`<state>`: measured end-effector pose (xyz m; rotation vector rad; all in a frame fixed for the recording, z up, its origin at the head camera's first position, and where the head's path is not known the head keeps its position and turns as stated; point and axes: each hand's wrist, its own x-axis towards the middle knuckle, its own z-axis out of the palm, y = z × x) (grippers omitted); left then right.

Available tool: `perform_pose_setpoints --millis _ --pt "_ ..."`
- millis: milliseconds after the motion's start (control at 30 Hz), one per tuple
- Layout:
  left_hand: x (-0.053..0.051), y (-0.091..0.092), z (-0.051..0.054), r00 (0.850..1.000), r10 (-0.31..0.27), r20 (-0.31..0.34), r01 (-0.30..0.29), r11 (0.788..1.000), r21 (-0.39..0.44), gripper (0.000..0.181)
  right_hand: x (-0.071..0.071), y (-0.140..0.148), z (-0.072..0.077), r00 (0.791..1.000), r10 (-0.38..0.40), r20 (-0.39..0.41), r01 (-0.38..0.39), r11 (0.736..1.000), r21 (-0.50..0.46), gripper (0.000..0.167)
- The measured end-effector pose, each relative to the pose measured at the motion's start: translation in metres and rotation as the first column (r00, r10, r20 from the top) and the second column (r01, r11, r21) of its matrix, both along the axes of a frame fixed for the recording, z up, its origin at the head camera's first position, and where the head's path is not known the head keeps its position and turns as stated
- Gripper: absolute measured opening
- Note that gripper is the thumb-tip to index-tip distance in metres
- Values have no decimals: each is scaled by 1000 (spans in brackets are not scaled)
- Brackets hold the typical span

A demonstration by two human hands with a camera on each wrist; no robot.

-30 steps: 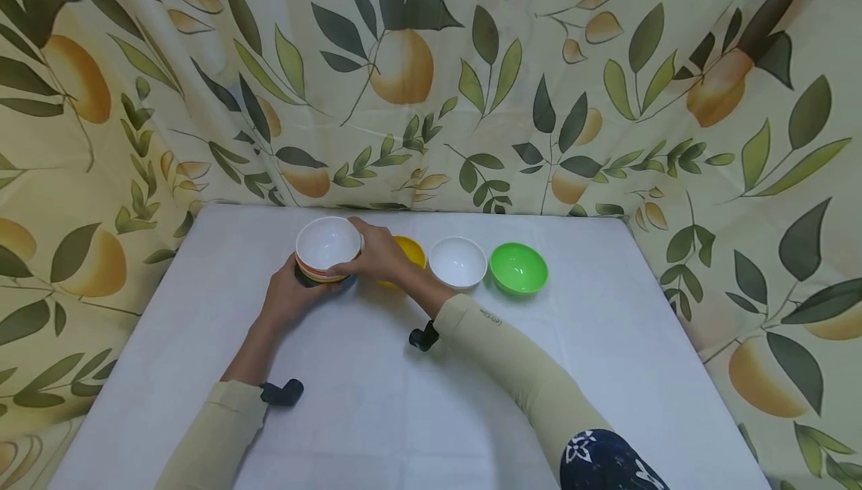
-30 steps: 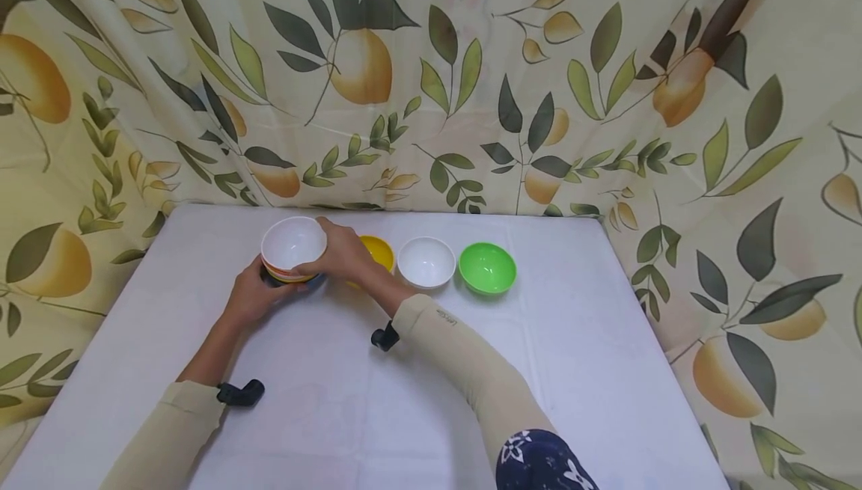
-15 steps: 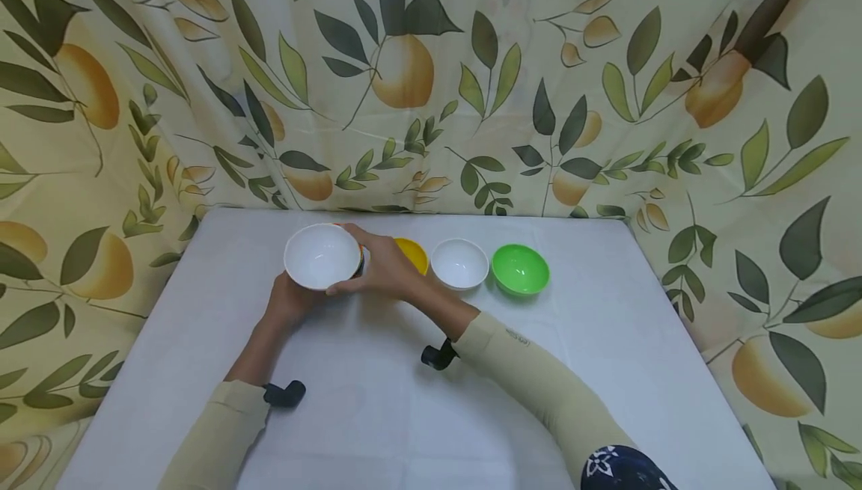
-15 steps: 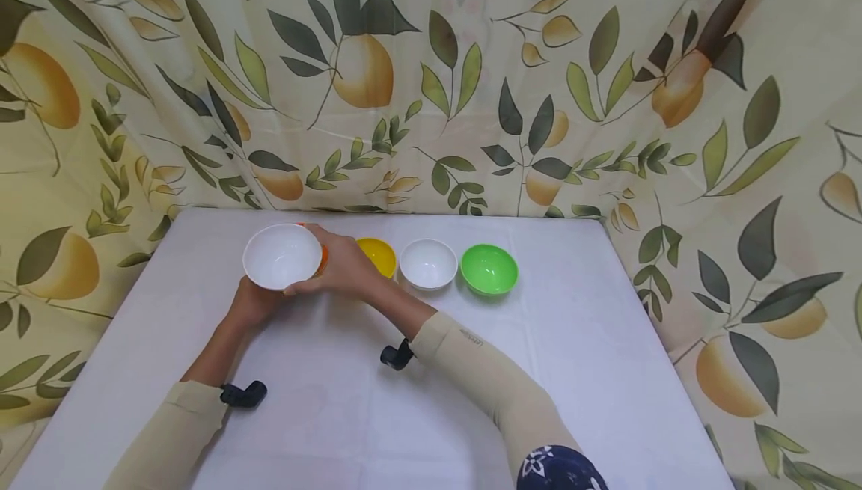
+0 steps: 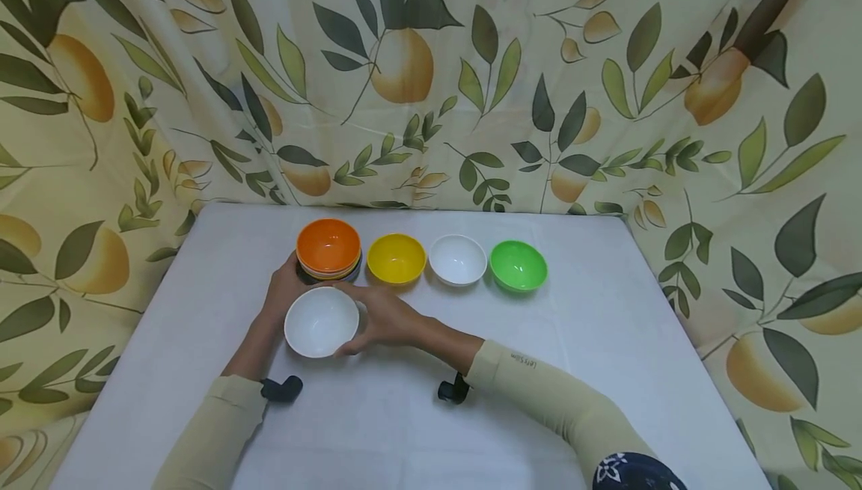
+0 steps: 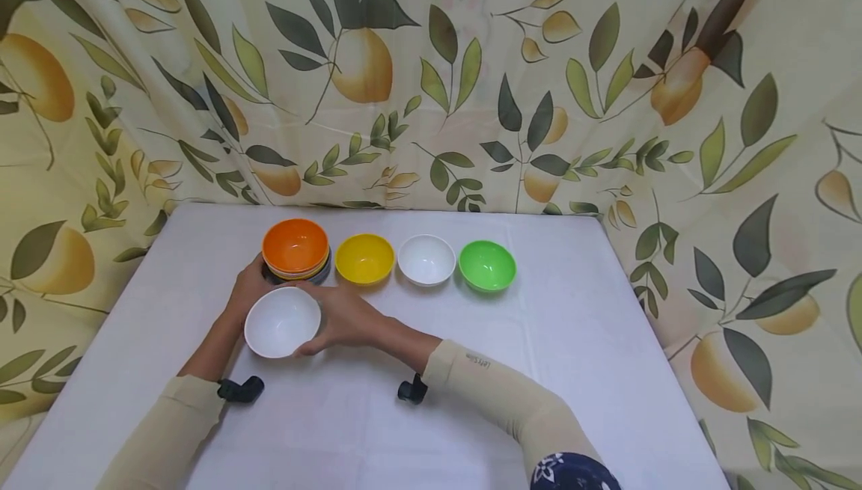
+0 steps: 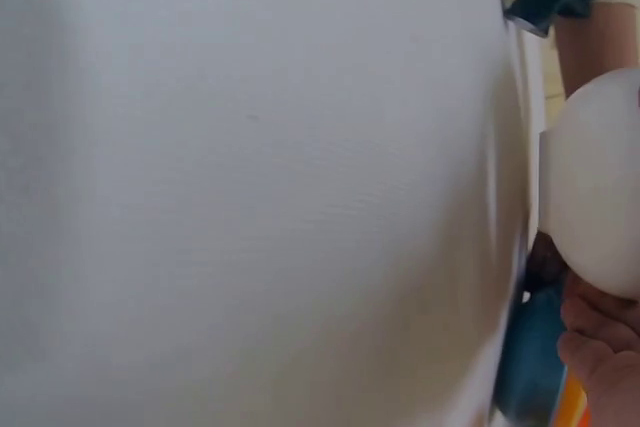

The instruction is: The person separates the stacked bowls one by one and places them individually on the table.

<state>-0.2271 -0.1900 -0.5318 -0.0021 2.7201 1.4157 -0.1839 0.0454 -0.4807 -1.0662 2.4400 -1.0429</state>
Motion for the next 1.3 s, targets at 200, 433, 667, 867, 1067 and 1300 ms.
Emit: perform_pose_setpoints --millis 200,433,667,867,1067,1300 --pt "-2 -2 -5 998 -28 -56 29 1000 10 107 0 -1 -14 998 58 -23 -58 998 6 105" --pt "-3 -3 -3 999 -33 -42 33 999 -5 109 -1 -4 -24 992 123 -34 -123 992 -18 101" --pt "-2 -3 -3 999 -31 -32 31 999 -11 109 0 -8 -25 988 144 -48 -145 989 -24 101" --pt "-2 -4 -3 999 -26 -32 26 1000 -16 106 1 -6 -19 992 112 -60 -110 994 25 111" --pt "-2 -4 -4 999 -28 -25 27 999 -32 102 -9 2 3 997 -9 -71 -6 981 -195 84" --pt "-2 -4 -1 999 -36 -17 36 999 -19 103 -39 -9 32 947 -305 -101 287 944 -161 90"
